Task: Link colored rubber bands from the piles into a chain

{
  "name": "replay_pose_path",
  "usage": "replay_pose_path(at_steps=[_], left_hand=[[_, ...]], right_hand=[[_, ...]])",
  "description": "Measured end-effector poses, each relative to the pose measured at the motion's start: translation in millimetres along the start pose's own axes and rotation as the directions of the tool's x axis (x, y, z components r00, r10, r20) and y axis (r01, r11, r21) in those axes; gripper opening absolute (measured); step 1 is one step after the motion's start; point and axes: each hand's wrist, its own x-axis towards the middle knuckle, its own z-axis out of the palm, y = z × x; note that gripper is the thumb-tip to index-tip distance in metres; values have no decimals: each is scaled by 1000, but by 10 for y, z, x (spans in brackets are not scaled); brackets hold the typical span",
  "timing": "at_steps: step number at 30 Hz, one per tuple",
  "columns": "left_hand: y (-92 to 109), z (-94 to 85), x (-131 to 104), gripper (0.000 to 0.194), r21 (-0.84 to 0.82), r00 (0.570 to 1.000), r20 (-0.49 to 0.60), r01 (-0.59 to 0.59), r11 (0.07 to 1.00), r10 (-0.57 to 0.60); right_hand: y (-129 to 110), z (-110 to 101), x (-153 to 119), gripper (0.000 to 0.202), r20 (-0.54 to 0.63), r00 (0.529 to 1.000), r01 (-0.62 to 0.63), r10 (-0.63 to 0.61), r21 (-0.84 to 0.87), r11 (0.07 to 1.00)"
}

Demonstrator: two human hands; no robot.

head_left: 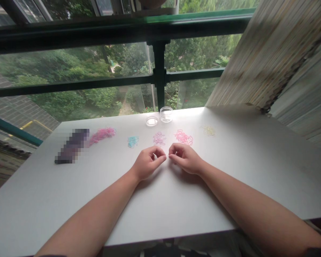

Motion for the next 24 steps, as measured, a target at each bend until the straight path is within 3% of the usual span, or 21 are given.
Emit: replay_pose_path(at_steps=[8,16,24], left_hand=[[-19,-15,-3,13,-60,1000,7,-22,998,23],[-92,-110,26,15,-98,996,-85,-16,995,8],[-4,-66,-8,10,90,994,-42,-102,991,106]], right_hand=[[6,19,-15,8,37,999,9,-8,-10,1000],[37,-47,20,9,-10,1000,-3,3,15,1000],[85,24,-10,7,28,999,-44,42,85,995]])
